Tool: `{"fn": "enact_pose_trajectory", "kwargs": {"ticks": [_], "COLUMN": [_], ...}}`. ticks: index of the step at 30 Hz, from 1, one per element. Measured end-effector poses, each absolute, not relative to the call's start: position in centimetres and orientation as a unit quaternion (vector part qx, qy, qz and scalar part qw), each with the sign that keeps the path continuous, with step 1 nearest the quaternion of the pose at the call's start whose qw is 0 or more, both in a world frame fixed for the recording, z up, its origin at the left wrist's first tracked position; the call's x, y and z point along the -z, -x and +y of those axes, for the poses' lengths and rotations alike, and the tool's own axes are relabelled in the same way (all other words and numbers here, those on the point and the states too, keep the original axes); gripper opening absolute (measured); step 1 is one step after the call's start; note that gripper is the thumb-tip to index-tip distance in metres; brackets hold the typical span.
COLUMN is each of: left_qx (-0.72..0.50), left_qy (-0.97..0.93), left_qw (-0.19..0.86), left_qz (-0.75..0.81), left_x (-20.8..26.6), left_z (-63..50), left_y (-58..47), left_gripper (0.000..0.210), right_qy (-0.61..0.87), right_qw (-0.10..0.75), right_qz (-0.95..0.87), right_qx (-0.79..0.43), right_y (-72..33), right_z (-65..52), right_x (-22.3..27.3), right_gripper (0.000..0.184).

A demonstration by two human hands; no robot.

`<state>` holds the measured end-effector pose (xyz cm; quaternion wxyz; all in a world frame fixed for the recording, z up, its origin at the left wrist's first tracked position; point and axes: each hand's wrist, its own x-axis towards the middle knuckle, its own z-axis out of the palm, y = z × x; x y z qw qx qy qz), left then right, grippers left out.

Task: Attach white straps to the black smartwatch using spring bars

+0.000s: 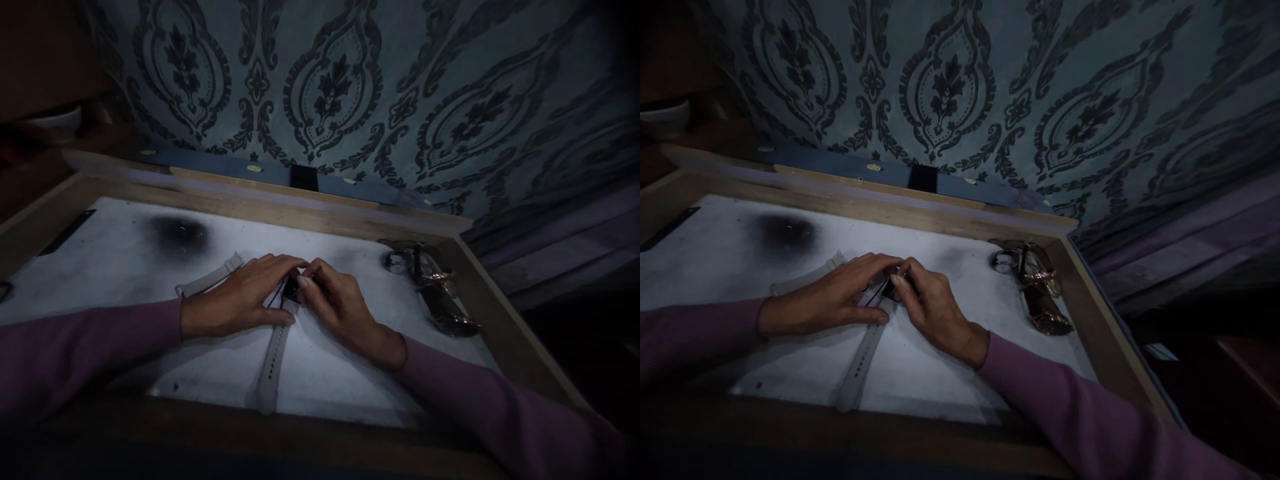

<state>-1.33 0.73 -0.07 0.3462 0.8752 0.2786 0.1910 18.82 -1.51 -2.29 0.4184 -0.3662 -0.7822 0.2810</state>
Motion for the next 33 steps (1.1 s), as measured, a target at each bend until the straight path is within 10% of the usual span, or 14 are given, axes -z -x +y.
{"fn": "enact_pose_trajectory", "kwargs": {"ticks": [33], "left_qx": [-0.196], "left_qy": [-0.876], "left_qw": [0.346], "left_qz": [0.272], "left_x": [0.05], "left_z": [0.83], "left_y": [1.15], "left_gripper": [0.054], "right_qy": [0.331], "right_qw": [0.397], "right_qz": [-0.838], "right_qx": [-0.175], "right_y": [-18.58], "right_z": [-1.6], "right_x": [2.29], "right_gripper": [0.015]}}
